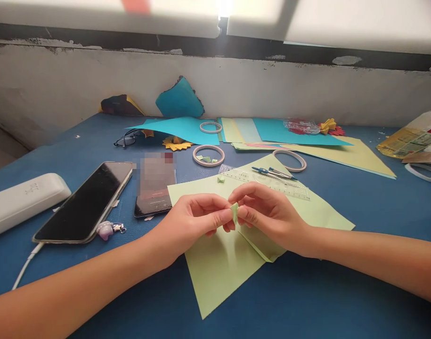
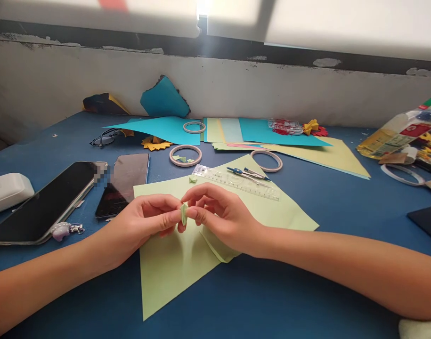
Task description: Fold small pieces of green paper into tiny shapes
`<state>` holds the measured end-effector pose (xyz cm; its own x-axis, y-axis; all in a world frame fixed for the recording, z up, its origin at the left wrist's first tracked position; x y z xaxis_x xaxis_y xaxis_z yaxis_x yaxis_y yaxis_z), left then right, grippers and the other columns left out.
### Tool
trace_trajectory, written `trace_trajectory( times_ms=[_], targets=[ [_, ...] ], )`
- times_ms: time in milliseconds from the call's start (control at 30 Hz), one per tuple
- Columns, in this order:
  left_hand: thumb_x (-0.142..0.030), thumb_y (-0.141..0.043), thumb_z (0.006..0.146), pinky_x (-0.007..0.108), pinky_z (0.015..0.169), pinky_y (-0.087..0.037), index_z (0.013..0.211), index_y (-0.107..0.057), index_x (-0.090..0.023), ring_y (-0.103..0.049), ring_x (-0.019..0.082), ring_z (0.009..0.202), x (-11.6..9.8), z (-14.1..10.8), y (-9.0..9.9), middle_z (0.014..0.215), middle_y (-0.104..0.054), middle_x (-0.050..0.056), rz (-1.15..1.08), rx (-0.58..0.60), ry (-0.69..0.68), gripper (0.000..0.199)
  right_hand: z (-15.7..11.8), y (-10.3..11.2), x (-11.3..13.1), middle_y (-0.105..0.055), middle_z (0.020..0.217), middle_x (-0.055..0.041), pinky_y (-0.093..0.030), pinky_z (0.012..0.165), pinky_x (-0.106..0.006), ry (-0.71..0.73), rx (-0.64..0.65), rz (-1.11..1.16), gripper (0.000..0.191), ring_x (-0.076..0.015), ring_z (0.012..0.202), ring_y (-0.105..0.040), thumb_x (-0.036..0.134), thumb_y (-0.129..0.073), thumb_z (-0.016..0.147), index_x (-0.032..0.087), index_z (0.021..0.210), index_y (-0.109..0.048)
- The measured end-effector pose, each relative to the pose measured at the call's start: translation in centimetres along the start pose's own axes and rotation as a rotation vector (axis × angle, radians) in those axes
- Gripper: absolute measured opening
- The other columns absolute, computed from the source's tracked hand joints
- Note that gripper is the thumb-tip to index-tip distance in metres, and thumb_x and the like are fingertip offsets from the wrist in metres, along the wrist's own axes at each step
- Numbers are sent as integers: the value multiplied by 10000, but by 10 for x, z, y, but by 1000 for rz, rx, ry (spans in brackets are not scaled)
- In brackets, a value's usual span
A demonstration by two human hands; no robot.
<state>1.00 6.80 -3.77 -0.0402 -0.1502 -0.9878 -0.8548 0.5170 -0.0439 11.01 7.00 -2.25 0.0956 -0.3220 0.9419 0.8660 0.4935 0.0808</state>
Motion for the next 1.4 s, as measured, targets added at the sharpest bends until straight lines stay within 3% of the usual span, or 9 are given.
trace_trajectory(
  times_ms=[200, 300, 533, 833, 1033, 1267, 1400],
  targets=[
    [-242, -642, 745, 163, 473, -334, 650, -638, -160, -421, 57, 500, 4, -1, -2, 574, -559, -26, -25, -5, 47, 126, -2, 0, 11, -572, 795, -23, -473, 592, -247, 113, -3, -90, 128, -115, 726, -549, 150, -577, 819, 220, 879, -665],
    [-289, -587, 792, 174, 474, -360, 663, -645, -150, -427, 60, 487, 2, -4, -1, 604, -579, -8, 44, -48, 29, 198, -2, 3, 12, -566, 754, -11, -471, 564, -227, 113, -42, -98, 155, -98, 679, -535, 114, -582, 805, 226, 853, -679],
    [-243, -498, 834, 179, 473, -377, 683, -623, -158, -496, 116, 613, -12, -13, -7, 650, -579, 13, 418, -115, -160, 214, -1, 6, 6, -576, 753, -15, -474, 526, -218, 50, -98, -77, 124, -88, 633, -533, 125, -588, 802, 208, 826, -677],
    [-124, -454, 830, 177, 467, -358, 688, -562, -150, -448, 87, 540, -28, -20, -12, 623, -554, 3, 798, -216, -480, 180, 0, 4, 3, -568, 772, -22, -473, 523, -218, 7, -74, -98, 90, -91, 635, -522, 159, -577, 812, 197, 833, -655],
    [-98, -458, 819, 191, 479, -340, 686, -575, -130, -422, 82, 514, -29, -22, -14, 582, -527, -4, 907, -232, -539, 180, -2, 4, 4, -538, 743, -17, -457, 525, -238, 16, -70, -182, 74, -94, 612, -504, 158, -551, 822, 179, 802, -618],
    [-61, -433, 786, 198, 453, -294, 565, -475, -149, -319, 72, 464, -33, -26, -24, 502, -369, -42, 1010, -169, -635, 242, -3, -2, 10, -562, 709, -25, -456, 555, -262, 52, -22, -270, 107, -125, 657, -523, 114, -541, 799, 185, 763, -612],
    [-93, -439, 787, 222, 462, -316, 558, -505, -145, -353, 89, 475, -38, -30, -23, 498, -419, -21, 1142, -260, -712, 243, -3, -5, 2, -585, 768, -30, -473, 530, -249, -29, 7, -157, 65, -111, 627, -533, 198, -559, 819, 189, 810, -622]
  ],
)
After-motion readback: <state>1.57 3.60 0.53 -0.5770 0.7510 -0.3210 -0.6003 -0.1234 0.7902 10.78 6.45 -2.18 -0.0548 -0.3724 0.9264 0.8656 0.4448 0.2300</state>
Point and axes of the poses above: each hand's wrist, its own z-axis towards the middle knuckle, its own y-axis out of the back of the hand, x = y × z, the point moved 8 cm from there along z, towards the middle knuckle
